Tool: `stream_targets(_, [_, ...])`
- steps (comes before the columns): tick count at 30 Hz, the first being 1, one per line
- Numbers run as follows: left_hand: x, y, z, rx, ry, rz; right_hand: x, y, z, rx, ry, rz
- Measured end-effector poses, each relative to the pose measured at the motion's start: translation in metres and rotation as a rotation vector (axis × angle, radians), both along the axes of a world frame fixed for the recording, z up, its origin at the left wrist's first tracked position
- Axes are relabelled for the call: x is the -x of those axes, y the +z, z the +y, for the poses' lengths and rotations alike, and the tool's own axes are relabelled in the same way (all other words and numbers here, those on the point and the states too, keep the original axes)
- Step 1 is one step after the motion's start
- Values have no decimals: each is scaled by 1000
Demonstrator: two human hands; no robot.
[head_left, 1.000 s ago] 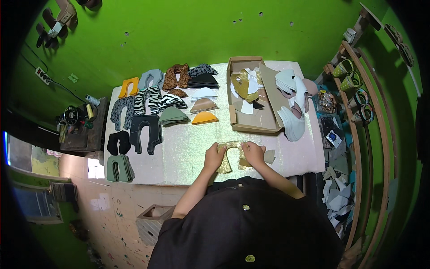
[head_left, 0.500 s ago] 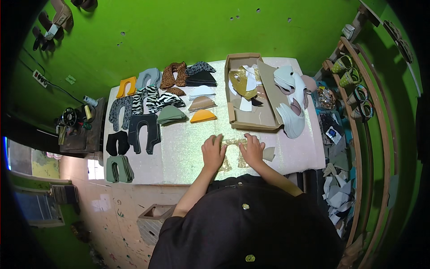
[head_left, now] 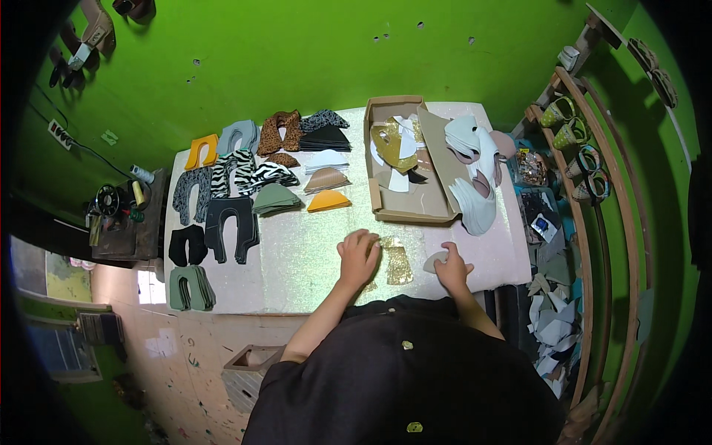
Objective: The recorder is shown organizing and inspecting various cut pieces of shoe material on a table, placing some into a cardboard box.
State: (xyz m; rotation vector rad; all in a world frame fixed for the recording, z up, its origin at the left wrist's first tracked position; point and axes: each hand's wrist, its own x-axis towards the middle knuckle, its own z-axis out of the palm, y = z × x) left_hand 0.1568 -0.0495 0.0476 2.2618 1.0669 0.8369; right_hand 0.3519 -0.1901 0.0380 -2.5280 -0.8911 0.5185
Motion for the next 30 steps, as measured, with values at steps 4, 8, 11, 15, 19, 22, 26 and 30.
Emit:
stream_targets(4, [-5, 11, 2, 598, -239, -93, 18, 29, 18, -283, 13, 80])
stream_targets(8, [-4, 44, -13, 1097, -438, -471, 44, 74, 40, -564, 317, 89])
stream_targets(11, [0, 60, -25, 1196, -284, -759, 67, 94, 50, -518, 598, 191])
stream_targets(15, [27, 69, -17, 895, -144, -587, 86, 109, 63, -556, 828, 121])
stream_targets(19, [54, 77, -26, 1155, -4, -801, 94, 109, 68, -618, 791, 249])
stream_targets(22, [73, 88, -26, 1069, 32, -729, 98, 112, 84, -617, 744, 179])
stream_targets(26, [103, 92, -19, 921, 9, -599, 97, 96, 103, -502, 713, 550])
stream_targets(30, [131, 97, 14, 554, 5, -437, 112, 90, 112, -369, 553, 1046])
